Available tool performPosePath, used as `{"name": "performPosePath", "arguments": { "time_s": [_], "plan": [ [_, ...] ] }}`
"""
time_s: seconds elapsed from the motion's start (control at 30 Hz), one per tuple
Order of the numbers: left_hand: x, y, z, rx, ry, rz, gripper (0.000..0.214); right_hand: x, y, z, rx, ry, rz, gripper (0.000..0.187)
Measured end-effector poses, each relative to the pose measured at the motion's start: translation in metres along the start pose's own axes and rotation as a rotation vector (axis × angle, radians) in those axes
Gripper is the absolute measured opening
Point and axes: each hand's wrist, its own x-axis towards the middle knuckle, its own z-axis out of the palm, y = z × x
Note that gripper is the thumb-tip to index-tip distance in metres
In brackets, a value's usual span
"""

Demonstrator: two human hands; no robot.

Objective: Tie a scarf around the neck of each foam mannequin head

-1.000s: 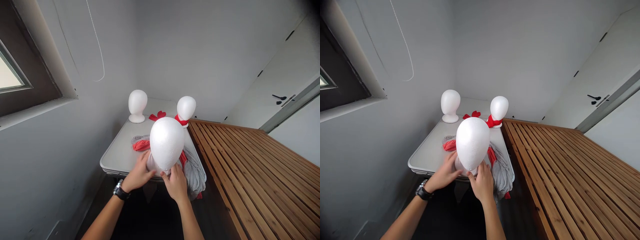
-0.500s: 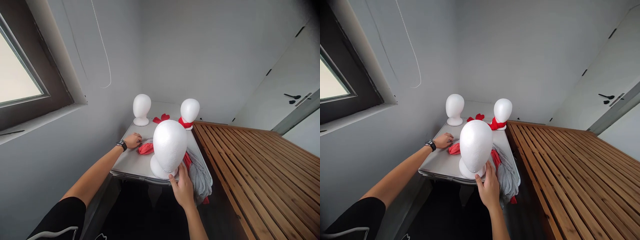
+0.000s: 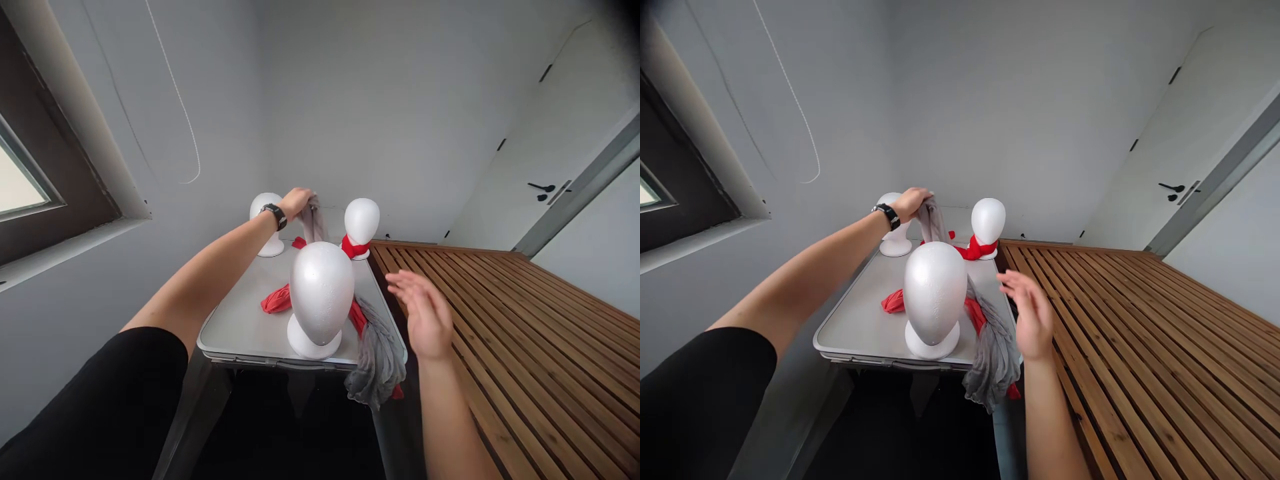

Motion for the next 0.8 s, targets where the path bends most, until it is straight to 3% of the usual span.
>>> {"name": "performPosePath", "arguments": {
  "time_s": [0.1,0.2,0.27,0.33,0.47,0.53,0.67,0.8],
  "plan": [
    [-0.003,0.047,0.051,0.051,-0.174,0.019,0.023,0.075,-0.037,0.008,-0.115,-0.064,-0.078,0.041],
    [-0.015,0.083,0.100,0.131,-0.339,0.055,0.031,0.141,-0.063,0.031,-0.241,-0.109,-0.043,0.064],
    [-0.023,0.100,0.126,0.188,-0.416,0.104,0.032,0.173,-0.075,0.045,-0.274,-0.186,-0.016,0.074],
    [-0.031,0.115,0.145,0.269,-0.456,0.179,0.031,0.194,-0.085,0.052,-0.253,-0.285,0.031,0.064],
    [-0.040,0.142,0.160,0.512,-0.494,0.310,0.028,0.207,-0.102,0.042,-0.228,-0.284,0.204,0.039],
    [-0.039,0.155,0.159,0.636,-0.510,0.298,0.028,0.205,-0.107,0.031,-0.211,-0.347,0.314,0.044],
    [-0.033,0.170,0.157,0.847,-0.544,0.104,0.026,0.196,-0.109,0.018,-0.254,-0.549,0.446,0.063],
    [-0.041,0.168,0.162,0.776,-0.555,0.062,0.019,0.188,-0.101,0.027,-0.261,-0.652,0.450,0.070]
  ]
}}
